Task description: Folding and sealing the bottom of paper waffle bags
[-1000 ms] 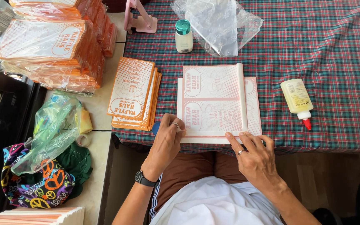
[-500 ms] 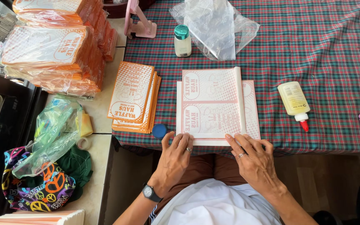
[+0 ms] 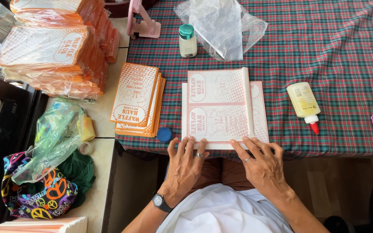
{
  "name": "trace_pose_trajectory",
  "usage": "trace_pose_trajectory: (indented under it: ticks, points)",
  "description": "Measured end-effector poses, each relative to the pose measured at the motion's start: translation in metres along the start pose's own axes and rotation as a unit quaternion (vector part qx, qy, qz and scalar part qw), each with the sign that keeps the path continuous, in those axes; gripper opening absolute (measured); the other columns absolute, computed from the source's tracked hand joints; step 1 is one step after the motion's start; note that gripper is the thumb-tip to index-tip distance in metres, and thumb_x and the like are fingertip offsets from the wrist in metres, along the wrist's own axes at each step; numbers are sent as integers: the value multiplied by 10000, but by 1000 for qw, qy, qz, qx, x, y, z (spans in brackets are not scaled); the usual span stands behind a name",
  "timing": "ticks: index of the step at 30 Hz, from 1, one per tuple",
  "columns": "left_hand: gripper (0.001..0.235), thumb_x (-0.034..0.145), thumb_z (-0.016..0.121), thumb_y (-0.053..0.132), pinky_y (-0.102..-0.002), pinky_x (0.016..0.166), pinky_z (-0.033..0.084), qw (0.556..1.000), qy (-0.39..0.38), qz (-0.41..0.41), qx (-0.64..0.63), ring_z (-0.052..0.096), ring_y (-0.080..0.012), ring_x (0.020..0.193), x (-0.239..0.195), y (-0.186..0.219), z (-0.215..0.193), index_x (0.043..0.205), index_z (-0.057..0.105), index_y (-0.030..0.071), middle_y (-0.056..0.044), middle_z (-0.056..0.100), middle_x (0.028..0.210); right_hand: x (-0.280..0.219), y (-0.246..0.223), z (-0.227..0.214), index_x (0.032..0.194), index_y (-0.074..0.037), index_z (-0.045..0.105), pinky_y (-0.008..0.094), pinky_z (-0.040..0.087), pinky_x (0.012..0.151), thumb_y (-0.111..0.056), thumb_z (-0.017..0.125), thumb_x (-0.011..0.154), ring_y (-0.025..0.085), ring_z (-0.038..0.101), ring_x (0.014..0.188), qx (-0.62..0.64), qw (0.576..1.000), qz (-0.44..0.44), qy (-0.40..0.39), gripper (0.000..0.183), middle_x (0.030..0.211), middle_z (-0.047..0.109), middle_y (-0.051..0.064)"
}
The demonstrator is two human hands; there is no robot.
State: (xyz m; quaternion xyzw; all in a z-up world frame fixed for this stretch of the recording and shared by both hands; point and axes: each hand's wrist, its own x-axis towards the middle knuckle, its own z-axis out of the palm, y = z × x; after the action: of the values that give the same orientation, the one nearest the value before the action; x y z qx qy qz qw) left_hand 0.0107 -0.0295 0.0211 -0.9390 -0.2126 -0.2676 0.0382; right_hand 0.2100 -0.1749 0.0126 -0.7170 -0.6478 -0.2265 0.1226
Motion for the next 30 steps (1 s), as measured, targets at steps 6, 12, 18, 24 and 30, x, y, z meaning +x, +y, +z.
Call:
trace_pose_trajectory:
  ticks: [6, 12, 18, 24, 30]
  points:
    - [222, 1002, 685, 344, -456, 881, 355, 989, 72, -126, -36, 556, -254, 771, 20, 3, 6, 844, 690, 188, -3, 590, 821, -2, -1, 3, 1370, -292, 660, 448, 384, 957, -113, 643, 953, 219, 656, 1153, -6, 1000, -3, 6, 454, 1329, 679, 14]
    - [78, 1002, 649, 81, -397, 889, 352, 975, 72, -176, -117, 571, -216, 811, 4, -7, 25, 996, 658, 158, 8, 593, 879, -5, 2, 7, 1367, -292, 664, 449, 376, 953, -78, 641, 931, 217, 642, 1161, 8, 1000, 0, 0, 486, 1320, 668, -7]
    - [391, 957, 479, -154, -410, 894, 380, 966, 73, -174, -175, 626, -210, 938, -8, -16, 36, 1171, 654, 122, -37, 658, 1063, -3, 2, 5, 1365, -282, 660, 440, 380, 944, -78, 643, 925, 217, 644, 1147, 30, 1000, 1, 10, 485, 1304, 663, -8]
    - [413, 866, 564, -20, -450, 874, 360, 982, 90, -165, -11, 558, -277, 1118, 2, -33, -5, 1200, 674, 195, -10, 660, 1334, -1, 3, 4, 1376, -270, 649, 433, 373, 962, -104, 653, 922, 213, 634, 1142, 39, 999, -4, 13, 483, 1300, 649, -13]
    - [346, 964, 682, 225, -519, 831, 415, 981, -14, -195, 6, 530, -331, 1117, -21, -62, 16, 1298, 662, 135, -72, 664, 1329, -5, 5, 9, 1364, -260, 664, 434, 370, 972, -98, 625, 933, 221, 629, 1139, 57, 998, -1, 19, 462, 1302, 648, -9]
